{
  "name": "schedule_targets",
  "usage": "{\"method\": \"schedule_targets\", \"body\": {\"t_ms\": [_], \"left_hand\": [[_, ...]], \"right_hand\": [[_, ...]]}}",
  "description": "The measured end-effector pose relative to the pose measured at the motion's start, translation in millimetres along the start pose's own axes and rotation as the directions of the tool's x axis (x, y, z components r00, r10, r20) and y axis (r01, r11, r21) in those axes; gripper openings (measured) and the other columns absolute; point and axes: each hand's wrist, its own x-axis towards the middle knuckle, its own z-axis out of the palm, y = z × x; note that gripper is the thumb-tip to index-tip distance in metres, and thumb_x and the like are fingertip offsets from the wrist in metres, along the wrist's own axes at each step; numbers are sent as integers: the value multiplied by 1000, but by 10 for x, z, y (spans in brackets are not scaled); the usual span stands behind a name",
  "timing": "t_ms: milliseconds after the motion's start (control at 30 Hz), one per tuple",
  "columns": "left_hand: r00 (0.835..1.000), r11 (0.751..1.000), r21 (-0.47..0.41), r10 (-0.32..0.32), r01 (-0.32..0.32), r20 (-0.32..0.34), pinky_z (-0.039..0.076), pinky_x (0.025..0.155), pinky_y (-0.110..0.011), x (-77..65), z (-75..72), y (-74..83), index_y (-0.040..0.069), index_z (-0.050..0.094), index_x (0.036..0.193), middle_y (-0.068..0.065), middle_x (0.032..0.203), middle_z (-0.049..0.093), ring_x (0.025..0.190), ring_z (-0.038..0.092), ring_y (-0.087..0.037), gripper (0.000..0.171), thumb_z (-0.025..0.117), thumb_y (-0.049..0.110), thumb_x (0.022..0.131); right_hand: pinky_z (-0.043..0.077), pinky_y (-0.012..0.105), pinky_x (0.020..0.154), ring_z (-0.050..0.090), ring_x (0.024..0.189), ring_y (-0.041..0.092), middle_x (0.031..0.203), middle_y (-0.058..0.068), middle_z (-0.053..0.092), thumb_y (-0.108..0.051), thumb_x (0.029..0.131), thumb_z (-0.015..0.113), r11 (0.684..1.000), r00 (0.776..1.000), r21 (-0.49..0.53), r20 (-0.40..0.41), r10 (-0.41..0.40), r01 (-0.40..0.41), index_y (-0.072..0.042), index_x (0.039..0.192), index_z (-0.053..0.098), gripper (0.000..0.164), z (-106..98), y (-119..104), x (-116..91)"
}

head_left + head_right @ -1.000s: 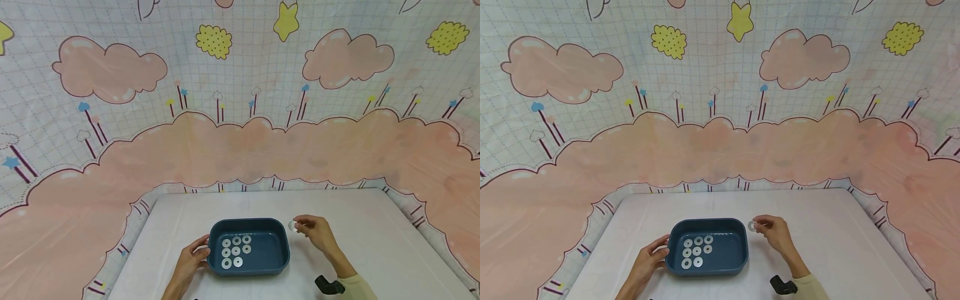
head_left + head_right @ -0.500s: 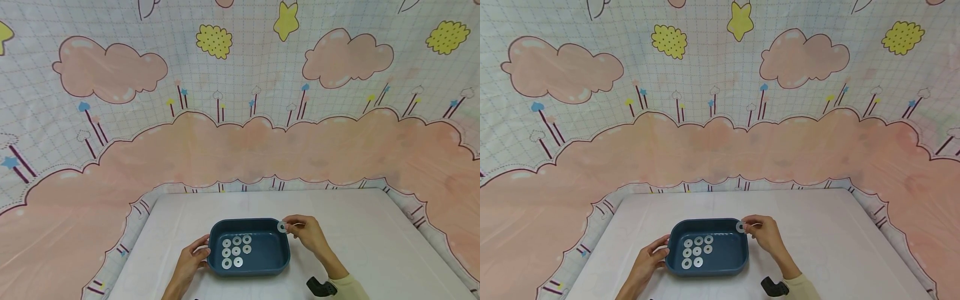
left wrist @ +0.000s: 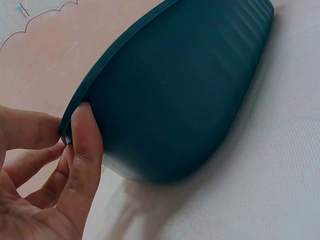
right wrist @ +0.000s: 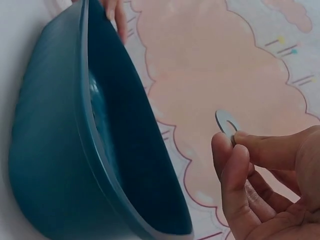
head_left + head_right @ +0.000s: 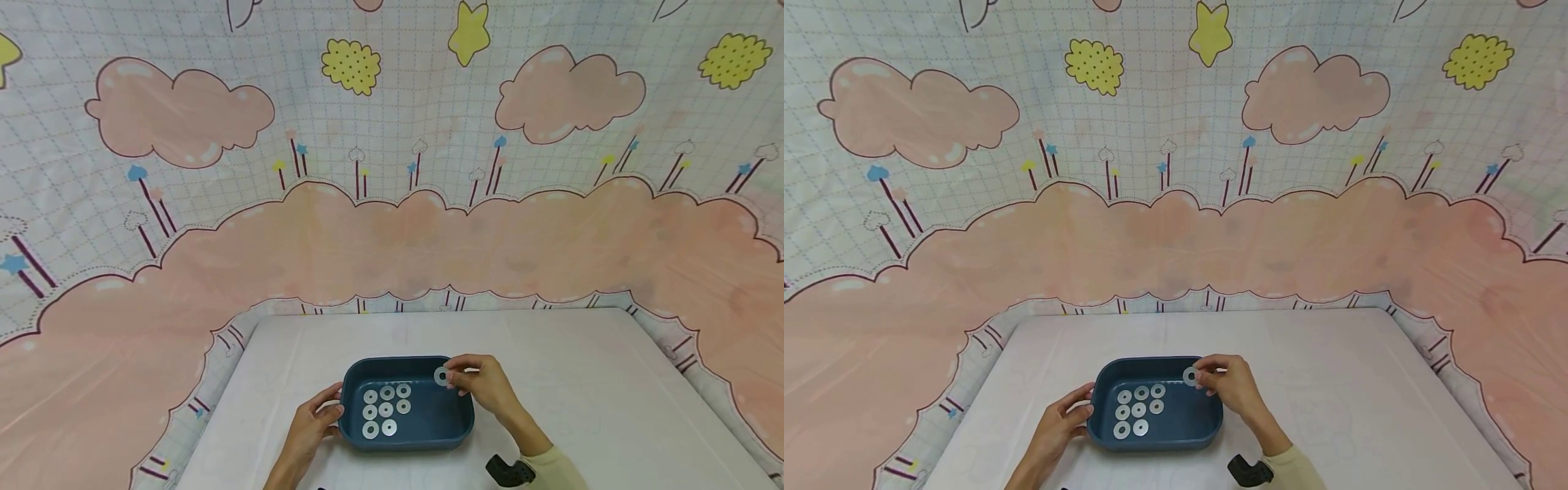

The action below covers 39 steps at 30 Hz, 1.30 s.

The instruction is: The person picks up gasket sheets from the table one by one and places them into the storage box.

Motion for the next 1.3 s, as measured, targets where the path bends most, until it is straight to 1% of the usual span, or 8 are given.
{"method": "schedule_targets", "body": {"t_ms": [200, 400, 500, 600, 733, 933, 1133, 1300], "left_hand": [[1000, 1000, 6, -5, 5, -1, 54, 61, -29, 1, 0, 3, 4, 55, 138, -12, 118, 55, 87, 61, -15, 48, 63, 1, 90], [1000, 1000, 23, -1, 1, 9, 54, 61, -29, -7, -2, 2, 4, 53, 140, -11, 119, 54, 88, 62, -13, 50, 64, 3, 91], [1000, 1000, 28, 1, -2, 14, 54, 62, -29, -7, -4, -1, 3, 52, 140, -11, 120, 53, 89, 62, -12, 51, 64, 4, 91], [1000, 1000, 24, 3, -3, 15, 54, 62, -28, -8, -4, 4, 3, 53, 140, -11, 119, 54, 89, 62, -12, 50, 65, 4, 91], [1000, 1000, 18, 9, -9, 11, 54, 61, -28, -12, 2, 14, 3, 53, 139, -12, 120, 54, 89, 62, -13, 49, 64, 2, 91], [1000, 1000, 13, 11, -11, -1, 54, 60, -29, -11, 14, 18, 3, 56, 137, -14, 119, 55, 90, 63, -16, 48, 63, -1, 90], [1000, 1000, 7, 6, -6, 0, 55, 61, -29, -7, 12, 11, 3, 55, 137, -13, 119, 54, 91, 63, -16, 48, 63, -1, 90], [1000, 1000, 8, 5, -5, 0, 54, 61, -29, -5, 10, 5, 2, 55, 138, -13, 119, 53, 91, 63, -16, 49, 63, -1, 90]], "right_hand": [[57, 24, 62, 71, 74, 18, 93, 15, 70, -5, 88, 69, 1000, 1000, 17, 26, -4, 3, 2, 104, 72, 18, 86, -16, 21], [58, 26, 59, 72, 74, 23, 91, 19, 70, -3, 89, 68, 1000, 998, 10, 49, -26, 25, 5, 104, 70, 18, 174, -1, 48], [58, 27, 59, 72, 75, 28, 90, 19, 71, 2, 89, 66, 1000, 999, -8, 45, -11, 12, 7, 103, 70, 16, 239, -86, 23], [58, 27, 59, 72, 74, 28, 89, 17, 71, 2, 89, 66, 1000, 999, -20, 54, 4, -3, 6, 102, 71, 15, 296, -79, 35], [59, 28, 60, 71, 73, 24, 89, 15, 70, -1, 88, 68, 1000, 996, -7, 89, 9, -9, 4, 103, 71, 16, 339, 18, 86], [60, 31, 61, 71, 69, 20, 82, 13, 67, 2, 86, 69, 999, 990, 31, 137, 33, -38, 6, 101, 71, 16, 404, 44, 114], [60, 32, 61, 71, 66, 18, 78, 8, 64, 3, 85, 69, 999, 981, 4, 186, 49, -51, 5, 97, 71, 12, 459, 99, 150], [60, 32, 60, 70, 64, 16, 76, 8, 64, 3, 86, 68, 995, 973, -19, 211, 95, -93, 4, 96, 71, 11, 508, 123, 150]]}}
